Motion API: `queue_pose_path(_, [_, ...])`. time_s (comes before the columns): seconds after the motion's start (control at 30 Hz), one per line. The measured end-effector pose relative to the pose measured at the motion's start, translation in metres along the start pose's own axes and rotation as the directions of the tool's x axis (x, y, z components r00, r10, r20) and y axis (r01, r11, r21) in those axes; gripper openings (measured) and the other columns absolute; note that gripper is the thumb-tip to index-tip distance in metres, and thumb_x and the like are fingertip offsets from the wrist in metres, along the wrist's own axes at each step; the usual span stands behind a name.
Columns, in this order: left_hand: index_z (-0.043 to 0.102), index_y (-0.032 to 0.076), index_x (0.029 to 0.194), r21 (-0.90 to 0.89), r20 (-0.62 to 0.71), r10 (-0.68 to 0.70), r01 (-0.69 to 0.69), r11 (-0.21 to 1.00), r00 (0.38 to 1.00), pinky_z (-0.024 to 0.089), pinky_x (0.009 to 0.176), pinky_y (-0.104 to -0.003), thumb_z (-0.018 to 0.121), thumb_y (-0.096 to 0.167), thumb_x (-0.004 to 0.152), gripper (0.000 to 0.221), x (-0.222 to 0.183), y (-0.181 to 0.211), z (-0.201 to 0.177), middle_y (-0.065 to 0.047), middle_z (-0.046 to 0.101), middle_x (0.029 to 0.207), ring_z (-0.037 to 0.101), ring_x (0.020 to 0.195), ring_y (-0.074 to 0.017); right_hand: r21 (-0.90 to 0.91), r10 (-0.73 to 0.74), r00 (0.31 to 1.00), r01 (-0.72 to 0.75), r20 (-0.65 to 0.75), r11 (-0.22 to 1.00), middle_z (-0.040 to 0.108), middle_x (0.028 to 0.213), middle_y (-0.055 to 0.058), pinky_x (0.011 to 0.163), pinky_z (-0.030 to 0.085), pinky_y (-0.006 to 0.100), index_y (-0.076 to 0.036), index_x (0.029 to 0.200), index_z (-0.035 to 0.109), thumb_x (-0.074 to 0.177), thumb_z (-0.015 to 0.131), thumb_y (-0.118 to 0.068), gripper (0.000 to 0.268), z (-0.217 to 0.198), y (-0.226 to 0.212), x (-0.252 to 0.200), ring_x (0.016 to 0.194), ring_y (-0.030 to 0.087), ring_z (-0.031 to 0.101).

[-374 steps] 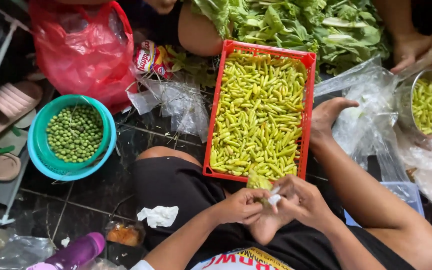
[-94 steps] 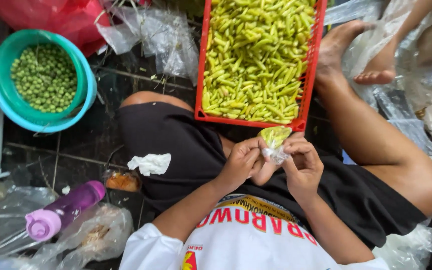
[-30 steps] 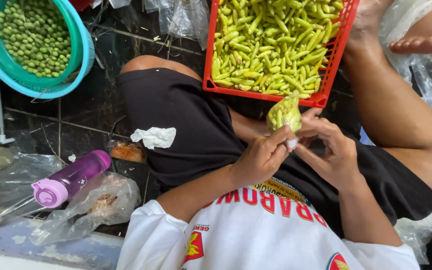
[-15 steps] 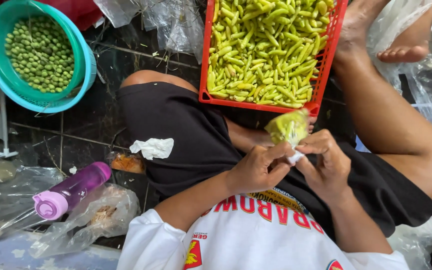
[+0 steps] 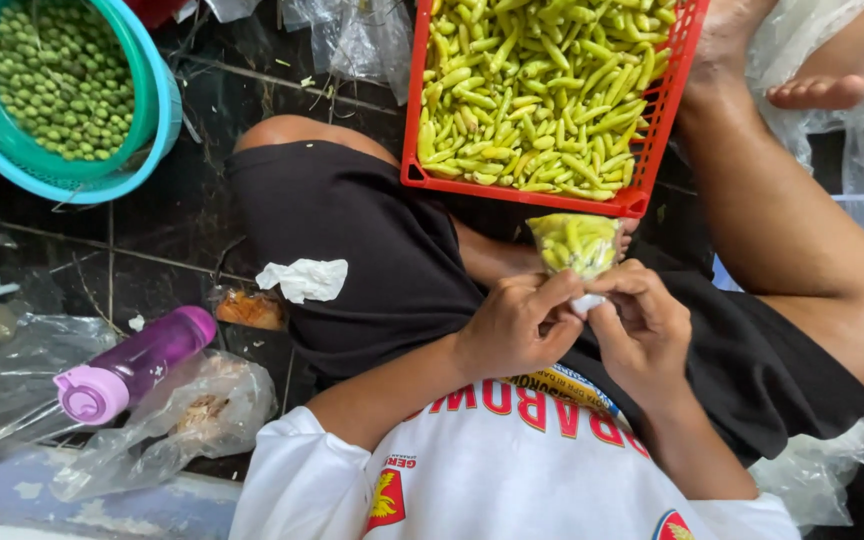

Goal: A person sitting on a tiled floor is seen packing small green chilies from a red plastic crate into small, clear plastic bags.

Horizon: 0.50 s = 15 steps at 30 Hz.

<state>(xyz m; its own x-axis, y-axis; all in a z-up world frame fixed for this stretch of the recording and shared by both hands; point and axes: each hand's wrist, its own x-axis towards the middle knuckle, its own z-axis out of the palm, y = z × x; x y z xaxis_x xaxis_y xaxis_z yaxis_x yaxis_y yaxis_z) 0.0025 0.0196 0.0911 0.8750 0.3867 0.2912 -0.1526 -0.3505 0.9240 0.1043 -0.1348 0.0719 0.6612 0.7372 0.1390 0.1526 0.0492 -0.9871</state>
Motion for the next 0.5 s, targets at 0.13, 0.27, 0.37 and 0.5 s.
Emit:
queue_pose_path(0.13, [0.055,0.011,0.086,-0.059,-0.013,-0.018,0.017,0.998,1.000,0.054,0.053,-0.030,0.061,0.001,0.083,0.012,-0.002,0.007,-0.003,-0.002,0.049,0.042,0.061,0.047,-0.0260,-0.005,0.124,0.978,-0.125,0.167,0.992,0.069,0.087,0.025,0.067,0.063,0.031,0.016,0.098,0.069,0.083,0.071,0.013,0.015,-0.006,-0.025,0.014,0.071,0.029,0.071])
queue_pose_path(0.27, [0.059,0.005,0.105,-0.115,0.107,-0.157,0.169,0.979,0.982,0.045,0.055,-0.035,0.066,-0.001,0.082,0.025,-0.012,0.005,-0.001,-0.004,0.060,0.065,0.053,0.053,-0.0223,-0.136,0.353,0.871,-0.326,0.341,0.936,0.073,0.106,0.013,0.067,0.050,0.019,0.005,0.116,0.070,0.086,0.067,0.009,0.030,-0.032,-0.059,0.030,0.079,0.012,0.065])
queue_pose_path(0.37, [0.054,0.003,0.100,-0.151,0.122,-0.111,0.129,0.980,0.986,0.047,0.056,-0.033,0.069,-0.007,0.080,0.027,-0.010,0.008,0.002,-0.003,0.062,0.067,0.055,0.051,-0.0203,-0.216,0.389,0.842,-0.329,0.373,0.919,0.078,0.099,0.010,0.060,0.050,0.018,0.005,0.102,0.075,0.079,0.072,0.008,0.023,-0.048,-0.060,0.038,0.072,0.010,0.068])
queue_pose_path(0.5, [0.053,0.004,0.100,-0.150,0.157,-0.107,0.130,0.980,0.982,0.046,0.056,-0.034,0.071,-0.006,0.079,0.029,-0.009,0.010,0.001,-0.005,0.064,0.069,0.055,0.052,-0.0217,-0.226,0.438,0.757,-0.375,0.485,0.899,0.084,0.089,0.005,0.062,0.057,0.018,0.002,0.100,0.078,0.074,0.077,0.003,0.026,-0.062,-0.053,0.049,0.070,0.007,0.072])
